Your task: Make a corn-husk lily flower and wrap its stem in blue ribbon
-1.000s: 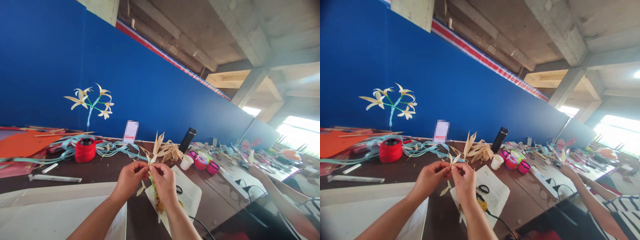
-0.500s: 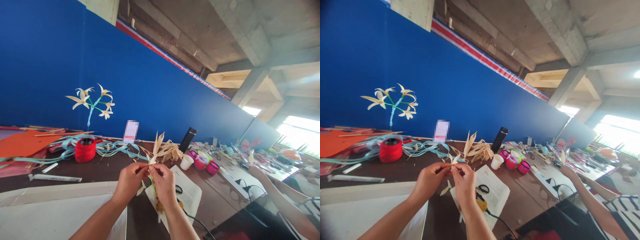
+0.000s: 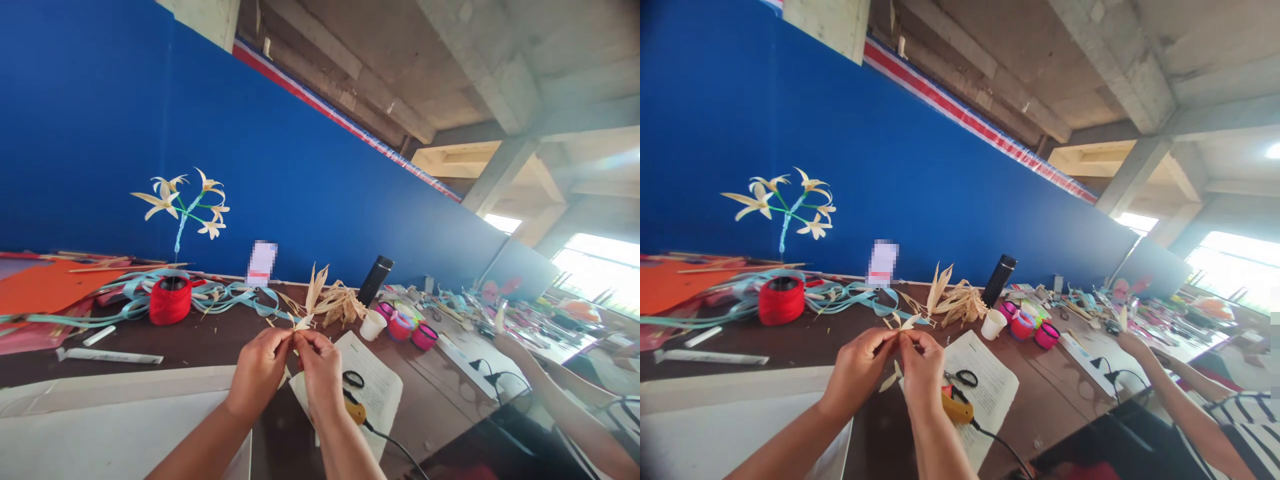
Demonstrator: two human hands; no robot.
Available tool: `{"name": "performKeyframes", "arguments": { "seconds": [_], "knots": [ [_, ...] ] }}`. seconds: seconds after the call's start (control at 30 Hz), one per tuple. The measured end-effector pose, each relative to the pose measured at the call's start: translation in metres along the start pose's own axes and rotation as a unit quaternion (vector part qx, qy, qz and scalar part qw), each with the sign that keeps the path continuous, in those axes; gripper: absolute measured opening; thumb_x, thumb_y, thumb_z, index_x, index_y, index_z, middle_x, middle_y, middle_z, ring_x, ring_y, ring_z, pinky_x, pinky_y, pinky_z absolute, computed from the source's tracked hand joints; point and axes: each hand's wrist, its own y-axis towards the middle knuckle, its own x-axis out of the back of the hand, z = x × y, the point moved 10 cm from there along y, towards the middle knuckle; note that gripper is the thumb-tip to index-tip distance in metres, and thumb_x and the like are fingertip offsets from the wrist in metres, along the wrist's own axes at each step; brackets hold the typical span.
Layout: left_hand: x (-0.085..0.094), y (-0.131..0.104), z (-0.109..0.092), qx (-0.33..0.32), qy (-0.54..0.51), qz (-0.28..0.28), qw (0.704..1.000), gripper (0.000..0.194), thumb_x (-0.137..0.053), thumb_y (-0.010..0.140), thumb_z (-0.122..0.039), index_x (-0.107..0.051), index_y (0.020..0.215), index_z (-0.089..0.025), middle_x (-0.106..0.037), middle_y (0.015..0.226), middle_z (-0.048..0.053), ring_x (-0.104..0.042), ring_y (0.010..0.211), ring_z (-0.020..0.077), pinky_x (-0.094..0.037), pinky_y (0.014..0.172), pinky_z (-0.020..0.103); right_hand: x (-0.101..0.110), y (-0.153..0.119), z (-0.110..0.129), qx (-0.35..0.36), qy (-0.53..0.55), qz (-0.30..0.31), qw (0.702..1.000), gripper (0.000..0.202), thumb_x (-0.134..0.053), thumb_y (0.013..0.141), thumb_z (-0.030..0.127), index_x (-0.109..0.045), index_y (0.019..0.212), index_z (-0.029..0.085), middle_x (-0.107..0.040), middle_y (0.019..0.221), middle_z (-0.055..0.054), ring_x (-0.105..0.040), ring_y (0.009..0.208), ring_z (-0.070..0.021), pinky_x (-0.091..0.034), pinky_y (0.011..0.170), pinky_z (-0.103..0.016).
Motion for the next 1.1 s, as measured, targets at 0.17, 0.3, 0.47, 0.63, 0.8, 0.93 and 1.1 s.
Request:
{"name": "performKeyframes", "arguments": {
  "seconds": [0.17, 0.3, 0.47, 0.63, 0.8, 0.93, 1.1],
  "knots": [
    [-0.001, -0.002, 0.002, -0.009, 0.031, 0.002, 0.999, 0.023, -0.045, 0.087, -0.024, -0.068, 0.084, -0.022, -0.071, 0.086, 0.004, -0.064, 0.080, 0.0169, -0.044, 0.073, 0.024, -0.009, -0.003, -0.005, 0.005, 0.041, 0.011, 0.999, 0.023, -0.065, 0.072, 0.034, -0.073, 0.081, 0.014, -0.060, 0.058, 0.001, -0.042, 0.046, -0.0085, -0.033, 0.043, -0.020],
    [0.001, -0.002, 0.003, -0.003, 0.026, -0.005, 1.000, 0.024, -0.045, 0.086, -0.024, -0.069, 0.086, -0.022, -0.071, 0.087, 0.004, -0.065, 0.080, 0.0176, -0.045, 0.073, 0.026, -0.010, -0.005, -0.003, 0.010, 0.030, 0.012, 0.999, 0.024, -0.065, 0.073, 0.035, -0.074, 0.084, 0.015, -0.064, 0.063, -0.001, -0.045, 0.048, -0.0095, -0.036, 0.044, -0.021],
    [0.003, 0.003, 0.016, 0.086, -0.051, -0.013, 0.995, 0.022, -0.050, 0.082, -0.027, -0.071, 0.086, -0.024, -0.073, 0.085, 0.002, -0.067, 0.079, 0.0188, -0.049, 0.073, 0.028, -0.010, -0.003, 0.002, 0.007, 0.004, 0.040, 0.999, 0.028, -0.064, 0.074, 0.038, -0.074, 0.092, 0.018, -0.069, 0.074, -0.004, -0.050, 0.052, -0.0108, -0.038, 0.044, -0.020],
    [-0.013, 0.001, 0.039, 0.233, -0.250, 0.004, 0.940, 0.019, -0.061, 0.073, -0.031, -0.072, 0.083, -0.020, -0.074, 0.080, 0.001, -0.070, 0.073, 0.0189, -0.055, 0.067, 0.028, 0.000, 0.004, 0.011, 0.034, -0.028, 0.035, 0.998, 0.032, -0.065, 0.074, 0.040, -0.074, 0.093, 0.015, -0.066, 0.067, -0.003, -0.045, 0.046, -0.0088, -0.036, 0.043, -0.020],
    [-0.019, -0.001, 0.049, 0.281, -0.325, -0.006, 0.903, 0.024, -0.069, 0.066, -0.034, -0.071, 0.080, -0.015, -0.074, 0.073, 0.004, -0.070, 0.069, 0.0184, -0.058, 0.066, 0.029, 0.002, 0.006, 0.009, 0.026, -0.007, 0.042, 0.999, 0.033, -0.064, 0.075, 0.040, -0.071, 0.094, 0.014, -0.062, 0.062, -0.001, -0.043, 0.044, -0.0070, -0.034, 0.041, -0.018],
    [-0.021, -0.001, 0.048, 0.277, -0.324, 0.007, 0.905, 0.026, -0.070, 0.066, -0.036, -0.072, 0.081, -0.014, -0.074, 0.074, 0.004, -0.070, 0.070, 0.0187, -0.058, 0.065, 0.028, 0.000, 0.005, 0.010, 0.036, -0.006, 0.053, 0.998, 0.034, -0.065, 0.074, 0.040, -0.072, 0.093, 0.013, -0.064, 0.065, -0.003, -0.045, 0.045, -0.0075, -0.037, 0.041, -0.019],
    [-0.019, -0.001, 0.043, 0.264, -0.296, 0.010, 0.918, 0.022, -0.068, 0.067, -0.034, -0.073, 0.080, -0.017, -0.075, 0.077, 0.002, -0.070, 0.071, 0.0192, -0.057, 0.066, 0.028, 0.000, 0.005, 0.015, 0.052, -0.025, 0.039, 0.998, 0.030, -0.066, 0.072, 0.039, -0.073, 0.084, 0.013, -0.065, 0.062, -0.004, -0.047, 0.045, -0.0091, -0.038, 0.041, -0.020]
  ]
}}
